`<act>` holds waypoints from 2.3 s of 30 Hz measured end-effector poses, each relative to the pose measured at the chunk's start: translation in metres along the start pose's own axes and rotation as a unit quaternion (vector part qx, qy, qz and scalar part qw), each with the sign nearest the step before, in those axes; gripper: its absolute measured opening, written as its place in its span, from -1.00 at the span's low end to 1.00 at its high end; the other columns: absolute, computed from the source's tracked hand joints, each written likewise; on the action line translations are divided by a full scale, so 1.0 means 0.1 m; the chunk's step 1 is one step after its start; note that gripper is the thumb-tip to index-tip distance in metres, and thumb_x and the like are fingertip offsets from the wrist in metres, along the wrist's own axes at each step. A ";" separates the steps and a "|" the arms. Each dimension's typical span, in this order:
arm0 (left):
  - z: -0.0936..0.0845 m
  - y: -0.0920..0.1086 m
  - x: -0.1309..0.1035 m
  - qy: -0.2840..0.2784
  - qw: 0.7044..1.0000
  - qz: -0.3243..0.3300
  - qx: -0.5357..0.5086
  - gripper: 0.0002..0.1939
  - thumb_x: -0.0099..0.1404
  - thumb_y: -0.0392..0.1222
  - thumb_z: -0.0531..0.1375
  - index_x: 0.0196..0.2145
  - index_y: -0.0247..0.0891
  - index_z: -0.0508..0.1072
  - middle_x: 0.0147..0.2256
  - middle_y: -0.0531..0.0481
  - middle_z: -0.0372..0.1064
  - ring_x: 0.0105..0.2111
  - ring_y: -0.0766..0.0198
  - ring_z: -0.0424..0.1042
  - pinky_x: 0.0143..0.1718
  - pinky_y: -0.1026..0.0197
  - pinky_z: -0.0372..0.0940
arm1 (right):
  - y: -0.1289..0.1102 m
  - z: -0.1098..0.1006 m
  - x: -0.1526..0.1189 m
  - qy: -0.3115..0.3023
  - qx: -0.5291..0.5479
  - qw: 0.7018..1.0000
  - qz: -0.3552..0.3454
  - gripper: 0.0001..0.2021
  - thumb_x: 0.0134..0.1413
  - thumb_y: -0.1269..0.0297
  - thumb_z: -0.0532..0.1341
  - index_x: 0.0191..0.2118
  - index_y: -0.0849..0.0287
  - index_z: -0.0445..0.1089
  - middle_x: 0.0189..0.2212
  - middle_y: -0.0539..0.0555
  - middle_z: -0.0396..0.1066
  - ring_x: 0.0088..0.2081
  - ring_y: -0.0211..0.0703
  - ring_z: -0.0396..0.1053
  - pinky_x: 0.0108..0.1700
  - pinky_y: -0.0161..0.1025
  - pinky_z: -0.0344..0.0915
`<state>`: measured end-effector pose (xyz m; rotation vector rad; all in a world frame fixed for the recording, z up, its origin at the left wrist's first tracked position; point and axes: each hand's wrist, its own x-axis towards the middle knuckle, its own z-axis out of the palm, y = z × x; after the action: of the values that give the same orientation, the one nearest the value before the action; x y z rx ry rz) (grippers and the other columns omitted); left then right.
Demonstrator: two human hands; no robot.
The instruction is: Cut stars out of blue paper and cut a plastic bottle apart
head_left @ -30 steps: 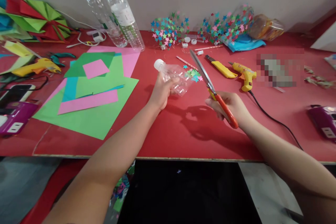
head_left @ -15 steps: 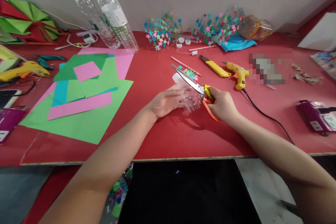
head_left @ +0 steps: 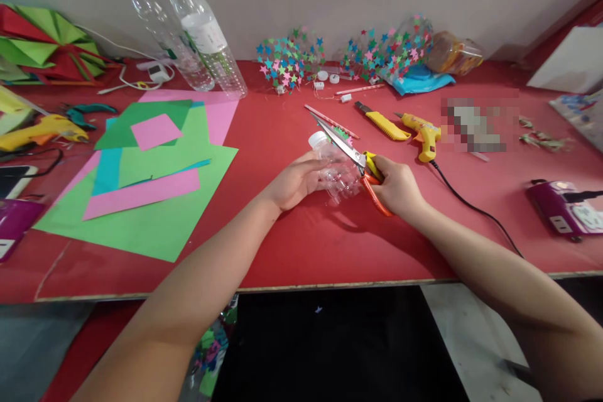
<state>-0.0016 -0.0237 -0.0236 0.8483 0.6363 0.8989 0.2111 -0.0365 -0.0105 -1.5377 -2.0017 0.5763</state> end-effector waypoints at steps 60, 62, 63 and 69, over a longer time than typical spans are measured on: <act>-0.14 0.09 0.11 0.355 0.899 0.253 0.037 -0.79 0.21 -0.03 0.23 -0.26 -0.16 0.37 -0.34 0.00 0.46 -0.25 0.19 0.48 -0.27 0.19 0.38 | -0.21 -0.27 -0.19 -0.347 0.114 0.930 0.043 -0.60 0.18 -0.10 0.19 -0.43 0.16 0.28 -0.61 -0.13 0.14 -0.59 -0.35 0.07 -0.49 -0.31 0.03; -0.14 0.07 0.12 0.352 0.898 0.261 0.034 -0.77 0.19 -0.01 0.24 -0.27 -0.17 0.38 -0.36 0.01 0.45 -0.29 0.21 0.48 -0.29 0.20 0.38 | -0.21 -0.27 -0.19 -0.346 0.112 0.931 0.039 -0.59 0.18 -0.11 0.18 -0.42 0.17 0.29 -0.60 -0.13 0.14 -0.59 -0.35 0.08 -0.49 -0.31 0.04; -0.15 0.07 0.13 0.350 0.898 0.264 0.032 -0.76 0.19 0.00 0.26 -0.27 -0.17 0.38 -0.36 0.01 0.45 -0.31 0.21 0.48 -0.31 0.20 0.38 | -0.21 -0.27 -0.19 -0.345 0.112 0.931 0.038 -0.59 0.18 -0.11 0.18 -0.42 0.17 0.29 -0.60 -0.13 0.15 -0.59 -0.36 0.09 -0.49 -0.32 0.04; -0.17 0.05 0.14 0.352 0.894 0.278 0.025 -0.70 0.14 0.02 0.31 -0.27 -0.16 0.37 -0.36 0.00 0.44 -0.33 0.20 0.48 -0.33 0.18 0.38 | -0.19 -0.26 -0.19 -0.346 0.115 0.930 0.048 -0.58 0.17 -0.13 0.18 -0.42 0.16 0.29 -0.59 -0.12 0.17 -0.59 -0.36 0.09 -0.49 -0.32 0.03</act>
<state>-0.0102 -0.0037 -0.0296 0.7502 1.0684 1.7578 0.2175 -0.0595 0.0180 -1.4045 -2.2323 1.5068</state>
